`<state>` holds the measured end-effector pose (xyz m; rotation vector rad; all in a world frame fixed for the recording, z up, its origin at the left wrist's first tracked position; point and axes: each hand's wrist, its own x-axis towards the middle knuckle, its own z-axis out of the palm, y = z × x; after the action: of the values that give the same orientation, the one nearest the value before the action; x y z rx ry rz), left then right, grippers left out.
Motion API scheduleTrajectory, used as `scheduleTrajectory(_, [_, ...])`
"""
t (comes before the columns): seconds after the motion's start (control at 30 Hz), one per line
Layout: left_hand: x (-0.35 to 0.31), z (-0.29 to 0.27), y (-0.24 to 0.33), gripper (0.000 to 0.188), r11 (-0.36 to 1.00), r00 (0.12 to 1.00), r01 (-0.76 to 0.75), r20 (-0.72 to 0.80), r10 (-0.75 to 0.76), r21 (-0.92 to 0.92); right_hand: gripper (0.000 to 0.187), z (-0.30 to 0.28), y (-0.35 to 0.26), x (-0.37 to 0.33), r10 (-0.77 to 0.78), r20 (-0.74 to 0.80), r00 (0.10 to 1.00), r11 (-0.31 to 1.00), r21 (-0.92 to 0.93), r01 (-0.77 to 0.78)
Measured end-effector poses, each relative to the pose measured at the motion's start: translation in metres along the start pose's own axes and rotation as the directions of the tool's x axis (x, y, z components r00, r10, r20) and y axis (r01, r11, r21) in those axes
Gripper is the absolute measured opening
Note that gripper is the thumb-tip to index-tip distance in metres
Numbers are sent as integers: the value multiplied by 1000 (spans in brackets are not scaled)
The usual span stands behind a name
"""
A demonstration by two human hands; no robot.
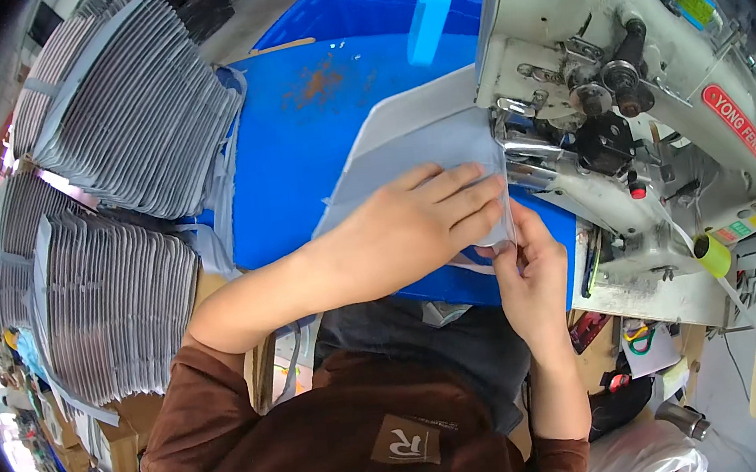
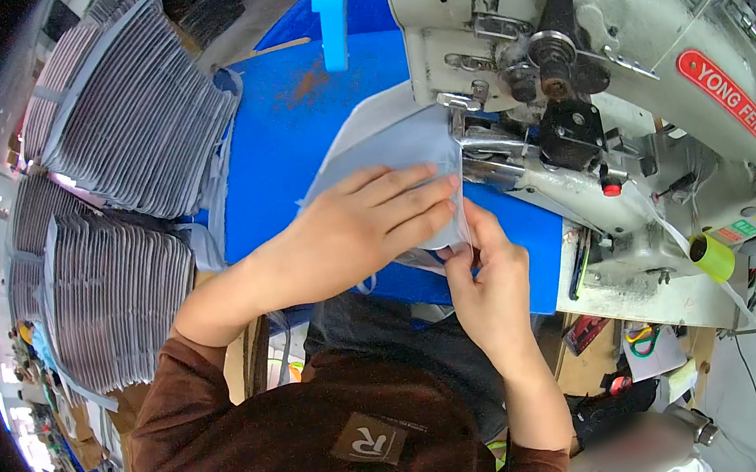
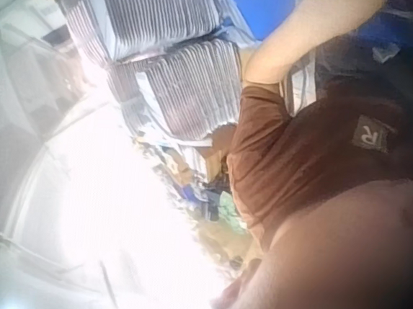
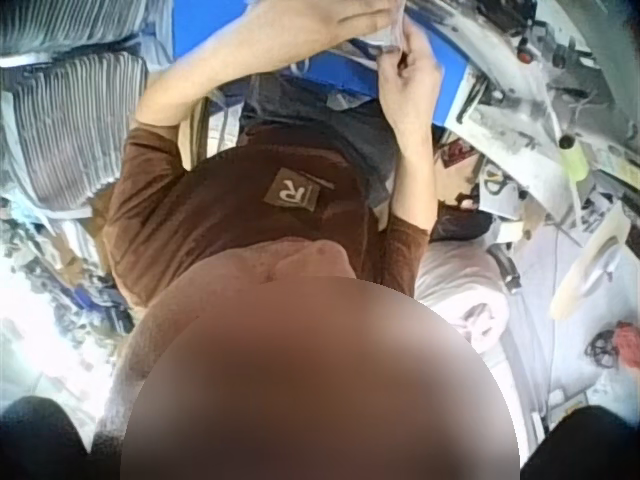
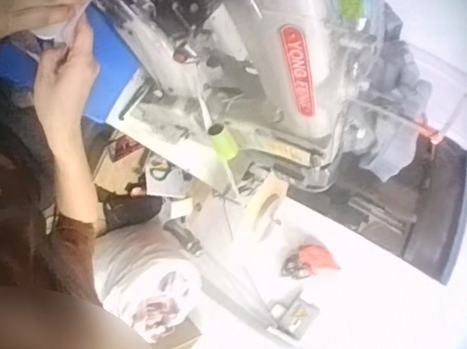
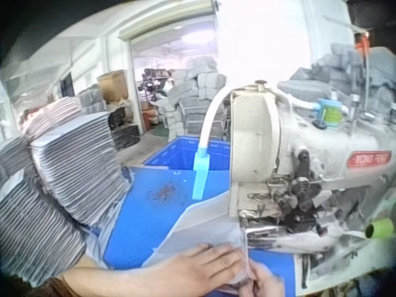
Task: Assembling and aligning components for pouches or bags at a sewing station.
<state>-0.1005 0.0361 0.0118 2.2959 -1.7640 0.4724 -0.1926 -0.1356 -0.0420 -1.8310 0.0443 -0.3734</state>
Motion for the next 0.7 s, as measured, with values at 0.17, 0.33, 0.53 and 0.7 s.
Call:
scheduleTrajectory(0.17, [5,5,-12,45,1000,1000,-22,-15,22,15,47,3,0,6,1,-25,1000,1000,16,-1])
scheduleTrajectory(0.33, [7,15,-27,42,996,990,-83,-109,85,18,43,4,2,17,12,-32,999,999,41,-11])
scheduleTrajectory(0.53, [10,25,-36,45,984,958,-108,-249,142,144,36,6,0,31,-13,-40,999,1000,-24,12])
scheduleTrajectory(0.7, [12,30,-51,49,969,955,-146,-229,190,197,23,5,-8,38,18,-38,999,989,-146,-24])
